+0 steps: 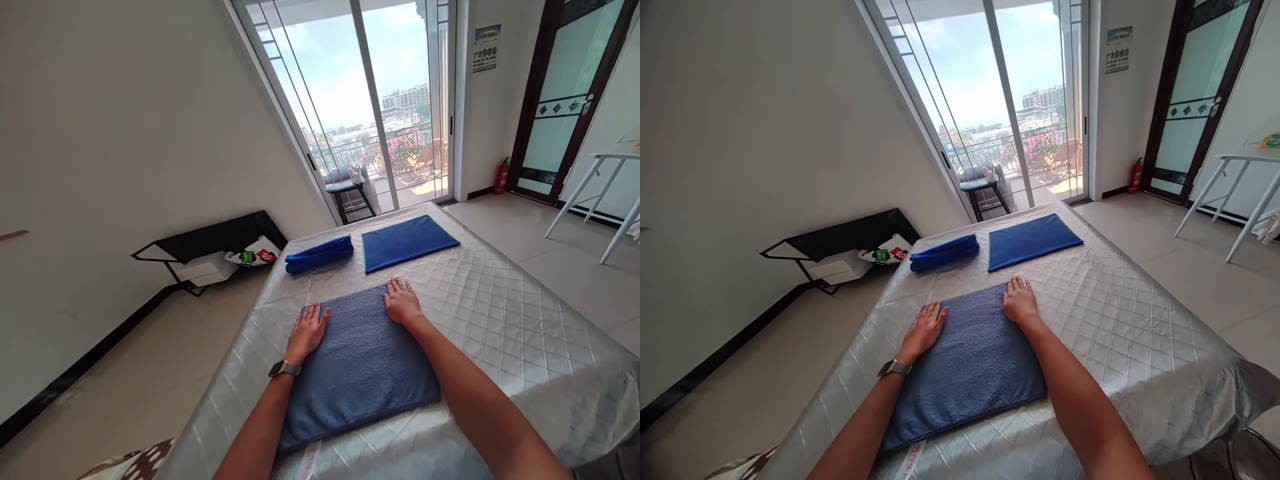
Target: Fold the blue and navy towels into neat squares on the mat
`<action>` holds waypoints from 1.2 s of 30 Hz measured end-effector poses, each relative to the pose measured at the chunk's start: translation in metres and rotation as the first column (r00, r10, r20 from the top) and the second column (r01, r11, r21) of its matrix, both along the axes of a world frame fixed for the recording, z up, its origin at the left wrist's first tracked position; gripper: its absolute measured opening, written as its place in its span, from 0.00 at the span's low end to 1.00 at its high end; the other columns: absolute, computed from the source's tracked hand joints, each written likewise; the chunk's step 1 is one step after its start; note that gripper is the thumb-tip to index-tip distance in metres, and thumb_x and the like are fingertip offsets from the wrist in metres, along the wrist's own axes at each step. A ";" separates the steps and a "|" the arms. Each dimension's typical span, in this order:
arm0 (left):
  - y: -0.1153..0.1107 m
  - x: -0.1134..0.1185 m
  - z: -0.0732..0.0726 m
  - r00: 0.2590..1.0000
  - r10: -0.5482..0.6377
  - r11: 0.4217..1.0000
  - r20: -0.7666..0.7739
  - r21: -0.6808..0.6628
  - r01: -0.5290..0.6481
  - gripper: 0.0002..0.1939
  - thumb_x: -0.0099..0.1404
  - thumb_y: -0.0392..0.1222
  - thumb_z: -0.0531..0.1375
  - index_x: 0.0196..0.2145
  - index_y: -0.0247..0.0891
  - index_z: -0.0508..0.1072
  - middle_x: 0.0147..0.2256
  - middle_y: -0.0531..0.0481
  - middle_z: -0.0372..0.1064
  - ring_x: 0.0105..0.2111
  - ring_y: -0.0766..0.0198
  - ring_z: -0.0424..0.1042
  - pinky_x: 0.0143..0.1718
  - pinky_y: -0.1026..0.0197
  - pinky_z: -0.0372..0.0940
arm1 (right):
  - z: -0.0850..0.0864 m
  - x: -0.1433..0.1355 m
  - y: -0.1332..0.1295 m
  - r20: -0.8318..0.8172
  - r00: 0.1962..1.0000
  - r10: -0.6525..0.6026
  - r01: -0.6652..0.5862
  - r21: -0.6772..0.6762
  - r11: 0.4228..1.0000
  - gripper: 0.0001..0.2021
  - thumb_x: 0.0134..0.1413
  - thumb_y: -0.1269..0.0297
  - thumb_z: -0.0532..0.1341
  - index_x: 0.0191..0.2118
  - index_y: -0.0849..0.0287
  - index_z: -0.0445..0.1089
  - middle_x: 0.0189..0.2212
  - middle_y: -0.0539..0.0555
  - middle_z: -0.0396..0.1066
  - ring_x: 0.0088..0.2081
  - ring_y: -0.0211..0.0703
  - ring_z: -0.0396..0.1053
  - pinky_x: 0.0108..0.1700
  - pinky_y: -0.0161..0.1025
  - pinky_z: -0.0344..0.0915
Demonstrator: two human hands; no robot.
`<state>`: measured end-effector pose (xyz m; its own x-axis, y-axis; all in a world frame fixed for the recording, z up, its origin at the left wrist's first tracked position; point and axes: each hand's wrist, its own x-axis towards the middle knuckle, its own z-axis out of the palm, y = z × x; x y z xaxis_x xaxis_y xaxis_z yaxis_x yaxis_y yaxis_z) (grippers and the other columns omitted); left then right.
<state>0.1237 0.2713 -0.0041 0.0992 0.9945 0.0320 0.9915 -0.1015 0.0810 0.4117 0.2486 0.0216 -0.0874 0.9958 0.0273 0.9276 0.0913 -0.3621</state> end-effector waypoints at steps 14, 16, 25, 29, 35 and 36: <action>-0.011 -0.024 -0.002 0.992 0.025 0.999 0.128 0.038 -0.030 0.39 0.73 0.59 0.39 0.69 0.26 0.51 0.70 0.34 0.44 0.70 0.50 0.45 0.69 0.45 0.44 | 0.001 0.005 0.003 0.229 0.973 -0.001 0.002 -0.005 1.000 0.30 0.70 0.60 0.39 0.71 0.69 0.47 0.71 0.61 0.46 0.72 0.45 0.41 0.70 0.46 0.42; -0.011 -0.022 -0.002 0.990 0.031 0.999 0.139 0.033 -0.036 0.40 0.73 0.59 0.39 0.69 0.24 0.50 0.70 0.33 0.43 0.70 0.49 0.45 0.69 0.45 0.44 | 0.000 0.006 0.004 0.249 0.968 -0.002 0.000 0.006 1.000 0.30 0.70 0.60 0.40 0.71 0.69 0.48 0.71 0.62 0.47 0.72 0.45 0.42 0.70 0.46 0.43; -0.011 -0.012 0.003 0.982 0.049 0.998 0.180 0.037 -0.057 0.39 0.73 0.58 0.41 0.69 0.23 0.52 0.70 0.32 0.44 0.70 0.47 0.45 0.69 0.47 0.43 | 0.012 0.008 -0.008 0.301 0.953 -0.024 0.013 0.040 0.999 0.29 0.69 0.64 0.41 0.70 0.70 0.50 0.70 0.63 0.49 0.71 0.45 0.45 0.69 0.46 0.46; -0.011 -0.011 0.003 0.980 0.043 0.997 0.193 0.058 -0.055 0.38 0.72 0.57 0.41 0.68 0.24 0.53 0.70 0.32 0.47 0.70 0.47 0.47 0.69 0.45 0.44 | 0.011 0.012 -0.026 0.310 0.950 -0.037 0.017 0.066 0.998 0.29 0.69 0.63 0.41 0.71 0.68 0.50 0.71 0.62 0.48 0.71 0.46 0.44 0.70 0.48 0.45; -0.012 -0.017 0.004 0.984 0.040 0.996 0.174 0.075 -0.053 0.38 0.73 0.57 0.41 0.68 0.22 0.54 0.69 0.33 0.48 0.69 0.49 0.49 0.69 0.47 0.46 | 0.008 0.002 -0.052 0.211 0.977 -0.008 0.005 0.014 1.000 0.30 0.70 0.59 0.42 0.71 0.69 0.50 0.71 0.61 0.48 0.72 0.44 0.42 0.70 0.46 0.43; -0.012 -0.018 0.005 0.986 0.034 0.993 0.163 0.104 -0.052 0.37 0.73 0.56 0.41 0.67 0.23 0.55 0.69 0.32 0.50 0.69 0.48 0.50 0.69 0.46 0.47 | 0.008 0.000 -0.054 0.195 0.981 -0.012 0.009 0.019 1.000 0.30 0.70 0.59 0.42 0.71 0.69 0.50 0.71 0.60 0.47 0.72 0.44 0.42 0.71 0.45 0.42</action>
<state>0.1061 0.2591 0.0010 0.0412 0.9876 0.1512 0.9700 -0.0758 0.2310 0.4114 0.1943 0.0292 -0.0821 0.9962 0.0281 0.9812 0.0857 -0.1726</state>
